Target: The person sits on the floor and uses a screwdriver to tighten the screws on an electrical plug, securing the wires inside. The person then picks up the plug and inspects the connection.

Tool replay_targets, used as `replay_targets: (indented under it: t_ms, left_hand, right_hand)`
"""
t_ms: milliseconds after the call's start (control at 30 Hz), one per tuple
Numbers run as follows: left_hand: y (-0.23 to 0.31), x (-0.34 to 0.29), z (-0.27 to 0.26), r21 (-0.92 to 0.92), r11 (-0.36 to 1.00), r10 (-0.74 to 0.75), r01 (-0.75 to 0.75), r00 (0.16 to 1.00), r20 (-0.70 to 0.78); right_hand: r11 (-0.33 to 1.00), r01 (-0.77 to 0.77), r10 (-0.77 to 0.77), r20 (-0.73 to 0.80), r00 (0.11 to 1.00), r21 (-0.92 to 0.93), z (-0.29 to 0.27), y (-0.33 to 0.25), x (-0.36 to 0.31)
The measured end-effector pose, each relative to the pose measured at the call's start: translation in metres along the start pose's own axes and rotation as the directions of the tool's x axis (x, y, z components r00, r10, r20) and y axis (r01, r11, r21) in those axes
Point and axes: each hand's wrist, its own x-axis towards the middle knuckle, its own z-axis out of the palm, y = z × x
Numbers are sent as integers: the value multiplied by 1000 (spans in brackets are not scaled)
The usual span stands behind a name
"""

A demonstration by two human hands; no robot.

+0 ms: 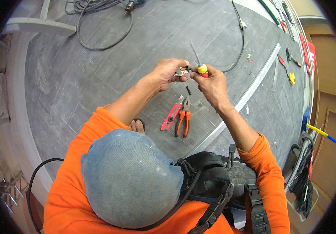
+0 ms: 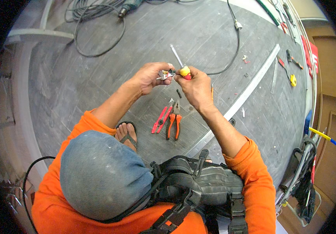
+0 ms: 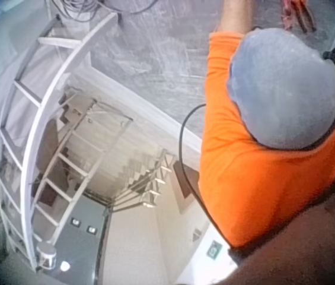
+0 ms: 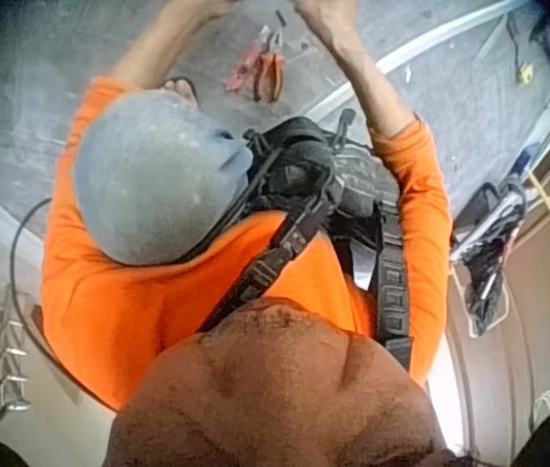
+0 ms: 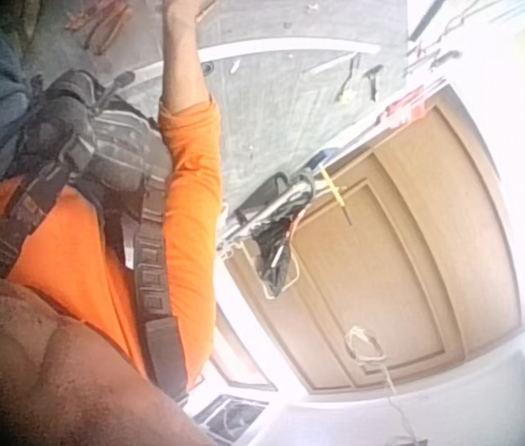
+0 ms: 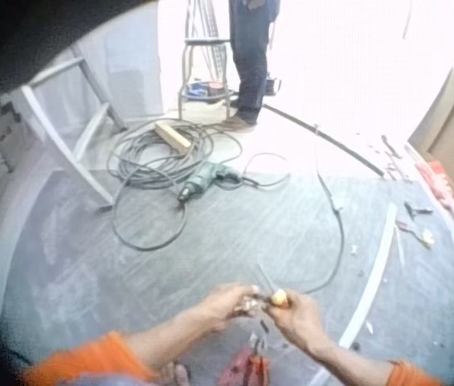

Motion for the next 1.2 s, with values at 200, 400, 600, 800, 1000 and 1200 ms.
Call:
replay_targets:
  t_ms: [200,400,600,800,1000,1200]
  left_hand:
    - [2,8,-8,69,993,-98,96,995,31]
    - [2,9,-6,51,994,-97,95,994,41]
    - [8,7,-3,55,994,-96,92,993,75]
    - [11,7,-1,79,994,-77,70,994,79]
    - [14,3,3,105,991,-83,78,995,47]
    - [14,5,3,134,989,-72,64,996,54]
  right_hand:
    - [947,-112,98,59,993,301,-14,-10,8]
    - [972,-90,67,108,992,217,-13,-8,8]
    - [984,146,-141,53,989,-104,-14,-12,5]
    - [958,221,-214,58,975,-181,-15,-13,7]
    - [921,271,-248,114,962,-281,-17,-19,6]
    - [896,350,-320,150,935,-274,-17,-15,8]
